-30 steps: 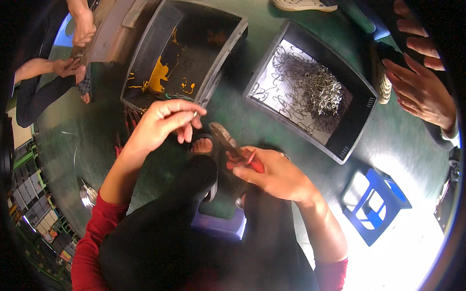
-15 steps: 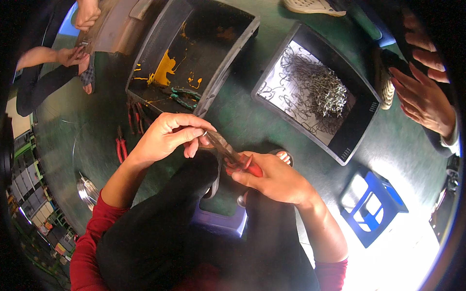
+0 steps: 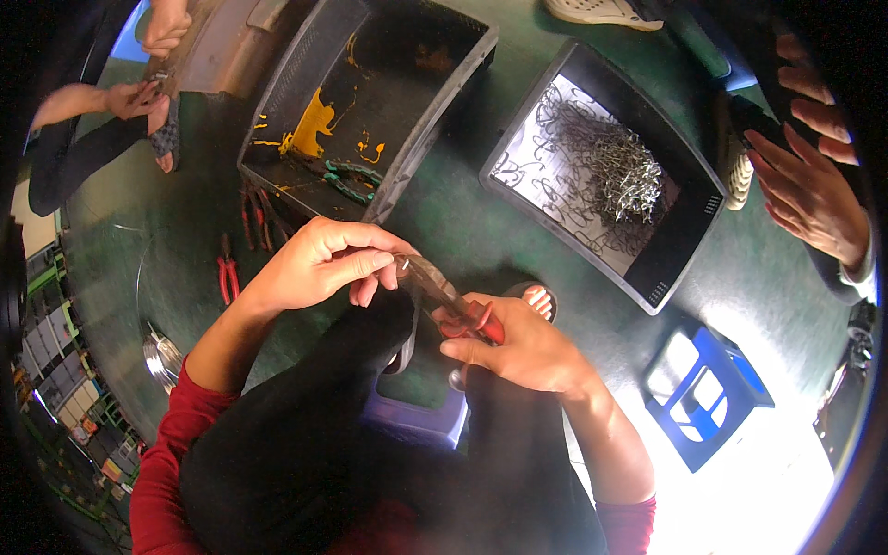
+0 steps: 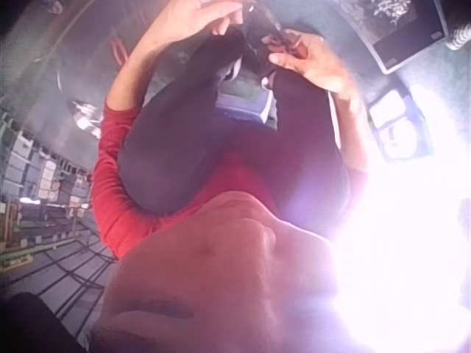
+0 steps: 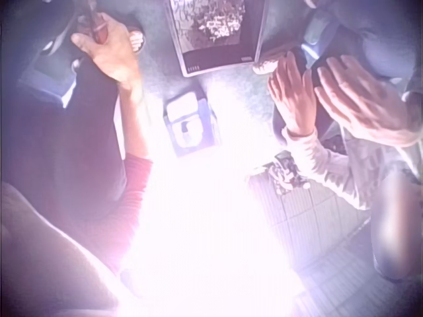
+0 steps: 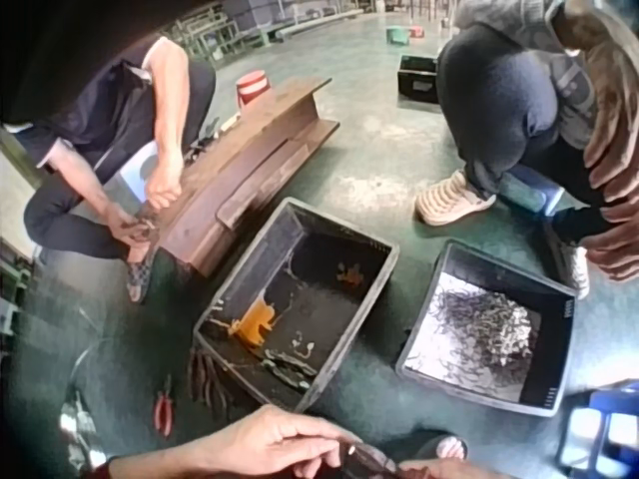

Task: The person sits on a low stool and repeatedly picks up short pieces of metal wire from a black tray. Using red-handled pliers, they bend each piece into a loop and place it into a second tray. The process is repeated continuously throughout the clip.

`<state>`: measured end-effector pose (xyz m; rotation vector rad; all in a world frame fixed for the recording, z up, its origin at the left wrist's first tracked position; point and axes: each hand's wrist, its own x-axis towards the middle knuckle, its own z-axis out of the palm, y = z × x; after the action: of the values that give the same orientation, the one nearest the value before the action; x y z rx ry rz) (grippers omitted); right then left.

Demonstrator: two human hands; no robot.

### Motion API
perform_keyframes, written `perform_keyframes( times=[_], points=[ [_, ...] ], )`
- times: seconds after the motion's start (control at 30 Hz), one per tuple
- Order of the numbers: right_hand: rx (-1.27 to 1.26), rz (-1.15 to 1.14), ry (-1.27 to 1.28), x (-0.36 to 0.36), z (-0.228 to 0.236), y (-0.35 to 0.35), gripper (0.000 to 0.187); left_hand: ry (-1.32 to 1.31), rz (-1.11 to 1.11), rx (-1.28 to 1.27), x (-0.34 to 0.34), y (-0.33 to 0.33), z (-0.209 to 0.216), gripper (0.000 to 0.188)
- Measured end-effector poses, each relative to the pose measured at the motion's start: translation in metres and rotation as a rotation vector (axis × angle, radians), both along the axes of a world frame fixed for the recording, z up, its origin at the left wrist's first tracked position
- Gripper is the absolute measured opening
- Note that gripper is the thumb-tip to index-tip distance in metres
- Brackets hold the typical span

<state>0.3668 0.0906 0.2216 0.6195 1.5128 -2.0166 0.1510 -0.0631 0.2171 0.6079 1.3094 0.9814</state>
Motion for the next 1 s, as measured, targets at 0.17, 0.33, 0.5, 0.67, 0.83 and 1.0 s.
perform_keyframes(
  times=[0.17, 0.33, 0.5, 0.67, 0.83, 1.0],
  points=[
    [-0.032, -0.133, -0.046, 0.01, -0.002, -0.017, 0.03, 0.197, -0.175, 0.068, 0.003, 0.001, 0.009, 0.024],
    [0.157, -0.119, -0.076, 0.021, 0.0, -0.027, 0.026, 0.352, -0.24, 0.184, 0.012, 0.003, 0.012, 0.024],
    [0.328, -0.107, -0.097, 0.023, 0.004, -0.028, 0.027, 0.422, -0.174, 0.241, 0.025, 0.002, 0.011, 0.024],
    [0.441, -0.091, -0.126, 0.022, 0.006, -0.029, 0.027, 0.523, -0.098, 0.38, 0.035, 0.0, 0.005, 0.026],
    [0.482, -0.134, -0.08, 0.023, 0.005, -0.031, 0.026, 0.492, -0.039, 0.324, 0.044, -0.002, 0.004, 0.023],
    [0.525, -0.157, -0.049, 0.022, 0.001, -0.032, 0.024, 0.493, 0.025, 0.29, 0.052, -0.002, 0.002, 0.021]
  ],
)
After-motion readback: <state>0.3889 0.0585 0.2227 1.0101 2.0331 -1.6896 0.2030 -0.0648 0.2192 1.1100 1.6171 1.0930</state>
